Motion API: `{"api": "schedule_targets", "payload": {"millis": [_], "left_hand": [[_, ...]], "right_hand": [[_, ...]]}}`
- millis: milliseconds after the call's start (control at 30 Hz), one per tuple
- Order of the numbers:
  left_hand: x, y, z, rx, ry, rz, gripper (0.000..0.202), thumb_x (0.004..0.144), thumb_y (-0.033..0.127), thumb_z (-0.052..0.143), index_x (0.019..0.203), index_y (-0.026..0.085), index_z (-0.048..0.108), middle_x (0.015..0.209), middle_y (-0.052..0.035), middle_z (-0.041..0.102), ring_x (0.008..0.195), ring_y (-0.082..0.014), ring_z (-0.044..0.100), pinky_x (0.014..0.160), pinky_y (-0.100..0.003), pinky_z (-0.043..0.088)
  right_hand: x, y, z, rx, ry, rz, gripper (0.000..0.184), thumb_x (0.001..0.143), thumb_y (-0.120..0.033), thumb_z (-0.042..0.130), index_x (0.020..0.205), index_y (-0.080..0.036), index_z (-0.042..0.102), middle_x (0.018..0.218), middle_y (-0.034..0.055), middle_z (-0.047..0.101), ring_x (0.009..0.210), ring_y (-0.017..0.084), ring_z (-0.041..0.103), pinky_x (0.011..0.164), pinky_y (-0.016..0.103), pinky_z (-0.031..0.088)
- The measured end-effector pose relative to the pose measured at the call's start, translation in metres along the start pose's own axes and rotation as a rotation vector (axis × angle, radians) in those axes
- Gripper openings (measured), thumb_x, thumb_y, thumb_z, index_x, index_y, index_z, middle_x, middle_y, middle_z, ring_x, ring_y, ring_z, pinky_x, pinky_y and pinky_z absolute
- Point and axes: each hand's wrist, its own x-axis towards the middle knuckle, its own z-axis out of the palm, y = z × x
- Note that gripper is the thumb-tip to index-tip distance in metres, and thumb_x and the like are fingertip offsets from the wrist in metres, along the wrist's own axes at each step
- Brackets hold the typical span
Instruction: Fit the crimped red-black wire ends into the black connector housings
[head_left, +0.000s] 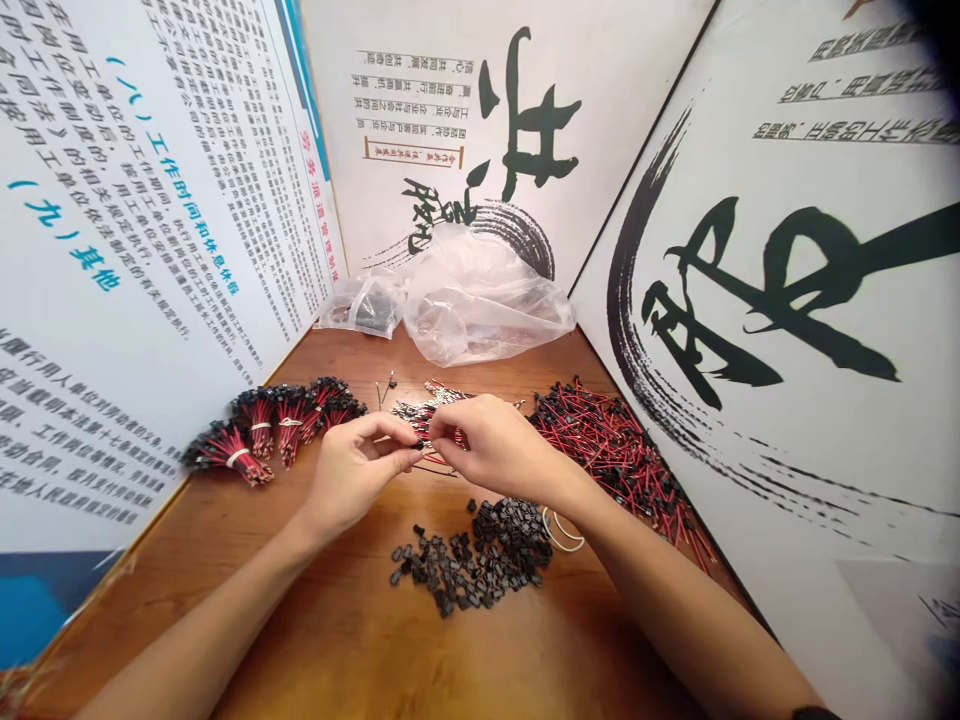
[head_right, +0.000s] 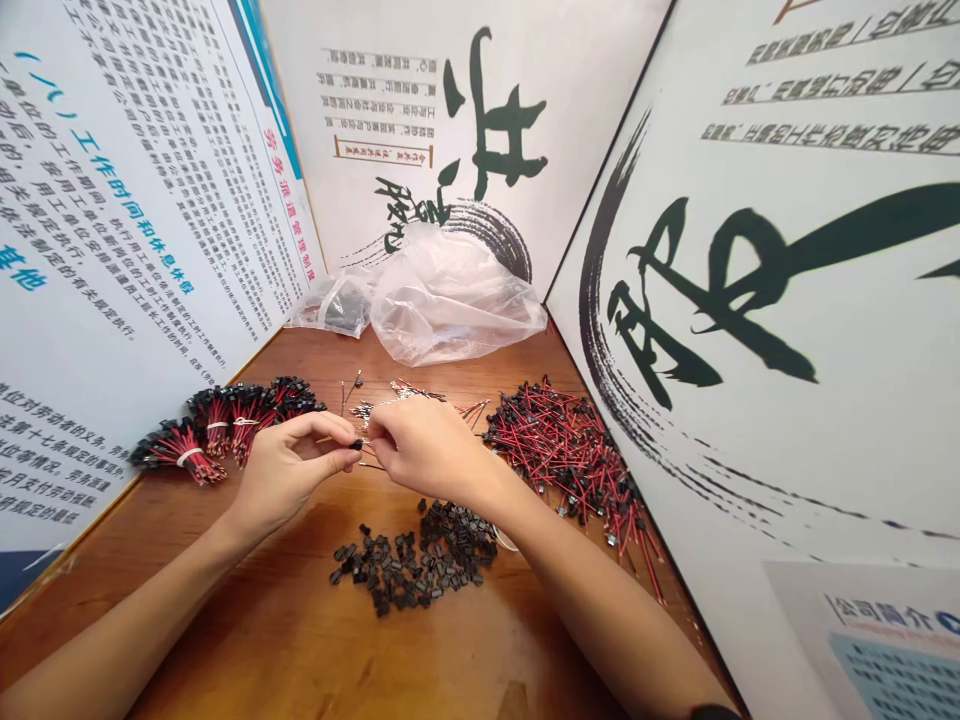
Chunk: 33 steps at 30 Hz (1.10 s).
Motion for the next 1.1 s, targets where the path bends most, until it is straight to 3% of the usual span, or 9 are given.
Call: {"api": "schedule_targets", "payload": {"millis": [933,1100], "left_hand": [[-0.0019,0.001,0.0002,-0.04,-0.051,-0.027,0.012,0.068,0.01,0.078,0.072,0.016,0.069,0.077,-0.0029,0.069,0.069,-0.0147,0.066,0.061,-0.024,0.057],[-0.0011,0.0001,0.0009,-0.094,-0.053,0.007,0.013,0.068,0.007,0.078,0.068,0.015,0.068,0.074,-0.0021,0.066,0.062,-0.0126,0.064,0.054,-0.022,0.054]], "right_hand": [[-0.0024,-0.0046,0.003,-0.022,0.01,-0.017,0.013,0.081,-0.009,0.057,0.07,-0.015,0.06,0.068,-0.0001,0.063,0.061,0.01,0.048,0.057,0.025,0.027],[0.0018,-0.0013,0.0049,0.284,-0.014,0.02,0.014,0.08,-0.003,0.058,0.072,-0.014,0.061,0.067,-0.0012,0.061,0.061,0.009,0.05,0.06,0.023,0.035]]}}
